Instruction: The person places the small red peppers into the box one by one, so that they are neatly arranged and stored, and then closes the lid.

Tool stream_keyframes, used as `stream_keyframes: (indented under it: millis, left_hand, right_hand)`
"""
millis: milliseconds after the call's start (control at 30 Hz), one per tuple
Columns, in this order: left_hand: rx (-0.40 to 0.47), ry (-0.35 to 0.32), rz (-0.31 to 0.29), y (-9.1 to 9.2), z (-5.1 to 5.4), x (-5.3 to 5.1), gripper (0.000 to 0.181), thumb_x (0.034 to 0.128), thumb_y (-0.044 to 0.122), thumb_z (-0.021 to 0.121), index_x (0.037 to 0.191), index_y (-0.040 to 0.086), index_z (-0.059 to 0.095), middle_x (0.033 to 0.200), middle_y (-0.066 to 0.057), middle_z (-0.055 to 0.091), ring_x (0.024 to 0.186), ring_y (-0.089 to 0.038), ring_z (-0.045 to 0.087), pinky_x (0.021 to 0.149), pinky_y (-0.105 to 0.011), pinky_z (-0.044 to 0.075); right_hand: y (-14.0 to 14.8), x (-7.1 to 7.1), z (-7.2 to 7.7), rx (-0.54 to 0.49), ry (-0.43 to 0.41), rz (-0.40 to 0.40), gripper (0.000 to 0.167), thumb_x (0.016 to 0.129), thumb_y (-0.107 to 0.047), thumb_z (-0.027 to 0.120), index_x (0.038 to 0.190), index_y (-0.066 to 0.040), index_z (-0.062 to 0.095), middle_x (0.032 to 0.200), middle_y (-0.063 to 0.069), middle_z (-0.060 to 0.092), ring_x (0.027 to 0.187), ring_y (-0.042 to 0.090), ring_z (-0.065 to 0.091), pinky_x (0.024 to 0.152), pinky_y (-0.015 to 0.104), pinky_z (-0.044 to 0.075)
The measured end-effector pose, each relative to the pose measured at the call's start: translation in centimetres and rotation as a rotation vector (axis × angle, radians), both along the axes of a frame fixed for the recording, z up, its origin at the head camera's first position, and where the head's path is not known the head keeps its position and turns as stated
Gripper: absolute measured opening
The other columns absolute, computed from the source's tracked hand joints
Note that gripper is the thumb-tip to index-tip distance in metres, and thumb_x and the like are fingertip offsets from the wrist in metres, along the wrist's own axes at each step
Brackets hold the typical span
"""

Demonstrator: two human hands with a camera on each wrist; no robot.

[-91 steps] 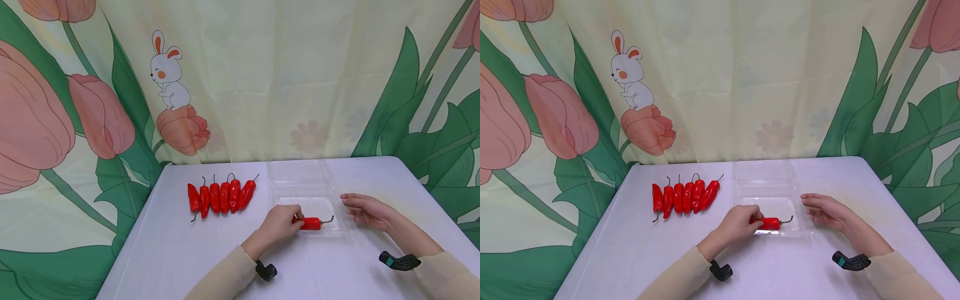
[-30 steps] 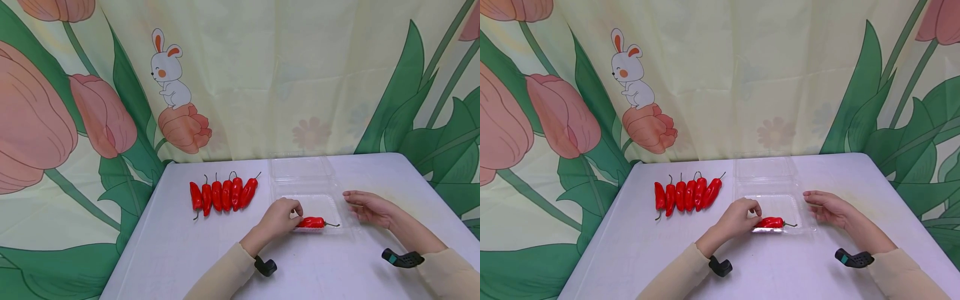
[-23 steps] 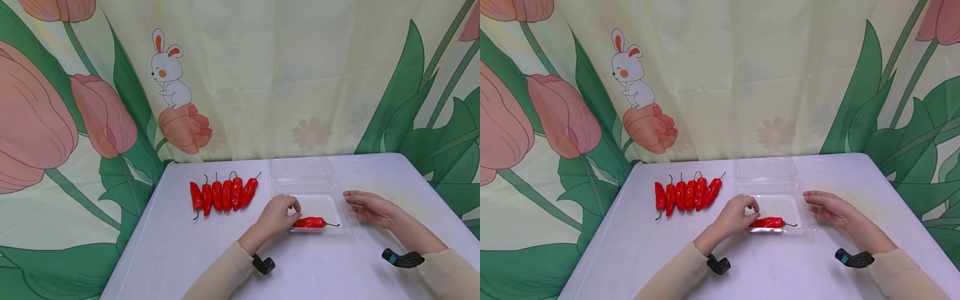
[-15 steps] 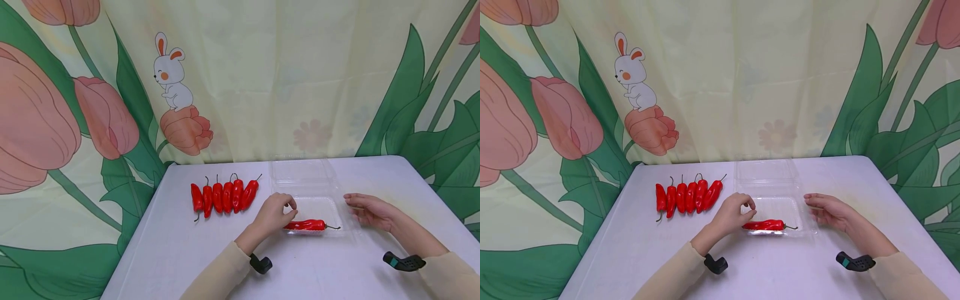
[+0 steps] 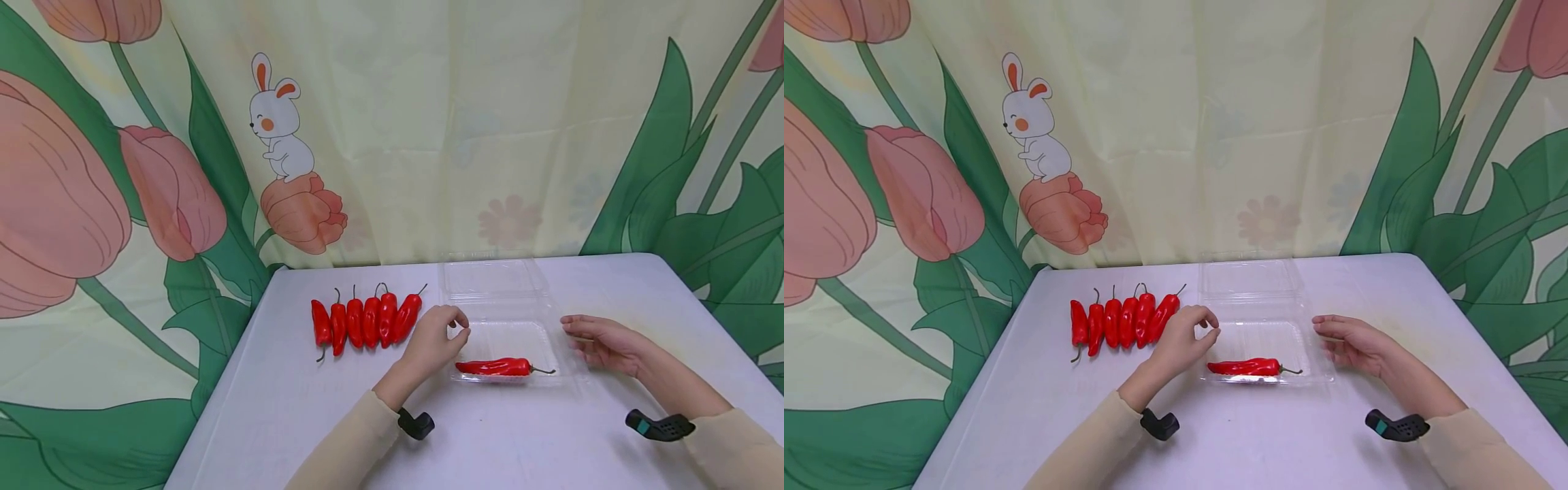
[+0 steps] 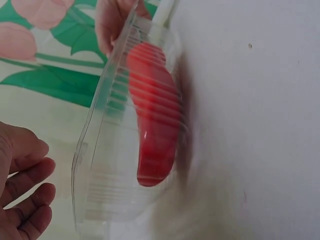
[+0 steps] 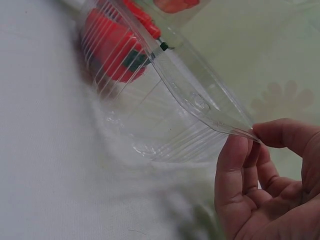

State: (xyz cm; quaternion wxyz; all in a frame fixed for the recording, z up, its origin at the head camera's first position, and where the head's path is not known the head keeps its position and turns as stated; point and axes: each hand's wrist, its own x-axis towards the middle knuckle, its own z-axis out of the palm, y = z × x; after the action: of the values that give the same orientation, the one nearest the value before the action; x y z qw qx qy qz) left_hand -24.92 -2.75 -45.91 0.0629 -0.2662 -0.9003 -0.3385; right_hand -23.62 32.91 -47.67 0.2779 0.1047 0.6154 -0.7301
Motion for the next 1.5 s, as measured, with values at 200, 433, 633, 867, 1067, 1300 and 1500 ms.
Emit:
stream_keyframes:
  millis: [200, 433, 633, 867, 1067, 1300, 1500]
  left_hand:
    - [0.028, 0.032, 0.037, -0.6, -0.3, -0.4, 0.017, 0.09, 0.019, 0.079, 0.105, 0.016, 0.071, 0.103, -0.002, 0.073, 0.094, -0.02, 0.066, 0.073, -0.015, 0.051]
    - [0.026, 0.04, 0.088, -1.2, -0.6, -0.7, 0.02, 0.0889, 0.022, 0.08, 0.105, 0.017, 0.07, 0.102, 0.002, 0.071, 0.089, -0.013, 0.063, 0.072, -0.015, 0.052]
    - [0.02, 0.039, 0.106, -1.6, -0.8, -1.0, 0.021, 0.0877, 0.019, 0.081, 0.105, 0.016, 0.07, 0.102, 0.0, 0.071, 0.09, -0.018, 0.065, 0.072, -0.016, 0.052]
    - [0.011, 0.034, 0.137, -2.2, -1.1, -1.4, 0.021, 0.0878, 0.02, 0.081, 0.105, 0.016, 0.069, 0.103, -0.001, 0.071, 0.092, -0.022, 0.066, 0.072, -0.016, 0.053]
    - [-0.009, 0.079, 0.164, -2.9, -1.6, -2.2, 0.014, 0.0909, 0.018, 0.077, 0.102, 0.016, 0.069, 0.099, -0.004, 0.072, 0.09, -0.021, 0.066, 0.072, -0.018, 0.053]
    - [-0.02, 0.095, 0.206, -3.5, -1.9, -2.9, 0.011, 0.0917, 0.016, 0.076, 0.1, 0.015, 0.069, 0.098, -0.001, 0.072, 0.089, -0.017, 0.065, 0.076, -0.022, 0.056]
    - [-0.043, 0.052, 0.264, -3.9, -2.4, -3.3, 0.019, 0.0893, 0.017, 0.08, 0.104, 0.015, 0.068, 0.101, -0.003, 0.072, 0.087, -0.014, 0.061, 0.074, -0.02, 0.056]
  right_hand:
    - [0.1, 0.0, 0.1, 0.006, 0.002, 0.001, 0.019, 0.108, -0.026, 0.054, 0.104, -0.03, 0.071, 0.096, -0.002, 0.069, 0.078, 0.012, 0.067, 0.071, 0.021, 0.058]
    - [0.0, 0.0, 0.2, 0.001, 0.003, 0.006, 0.019, 0.109, -0.025, 0.053, 0.104, -0.029, 0.071, 0.095, -0.002, 0.068, 0.078, 0.012, 0.067, 0.071, 0.022, 0.058]
    - [0.0, 0.0, 0.3, 0.02, 0.007, 0.012, 0.018, 0.108, -0.026, 0.054, 0.105, -0.029, 0.071, 0.095, -0.002, 0.067, 0.079, 0.012, 0.066, 0.071, 0.022, 0.058]
    - [0.0, 0.0, 0.3, 0.026, 0.015, 0.018, 0.018, 0.109, -0.025, 0.053, 0.106, -0.029, 0.07, 0.095, -0.002, 0.067, 0.078, 0.012, 0.065, 0.07, 0.021, 0.057]
    - [0.0, 0.0, 0.3, 0.029, 0.015, 0.014, 0.017, 0.108, -0.025, 0.054, 0.106, -0.029, 0.071, 0.095, -0.003, 0.068, 0.078, 0.011, 0.067, 0.07, 0.021, 0.057]
    - [-0.1, 0.1, 0.4, 0.03, 0.013, 0.014, 0.016, 0.108, -0.025, 0.055, 0.105, -0.029, 0.071, 0.096, -0.003, 0.069, 0.079, 0.011, 0.067, 0.07, 0.021, 0.057]
    - [0.1, -0.3, 0.1, 0.056, 0.024, 0.028, 0.013, 0.108, -0.026, 0.055, 0.109, -0.029, 0.068, 0.098, -0.003, 0.068, 0.081, 0.012, 0.067, 0.072, 0.022, 0.058]
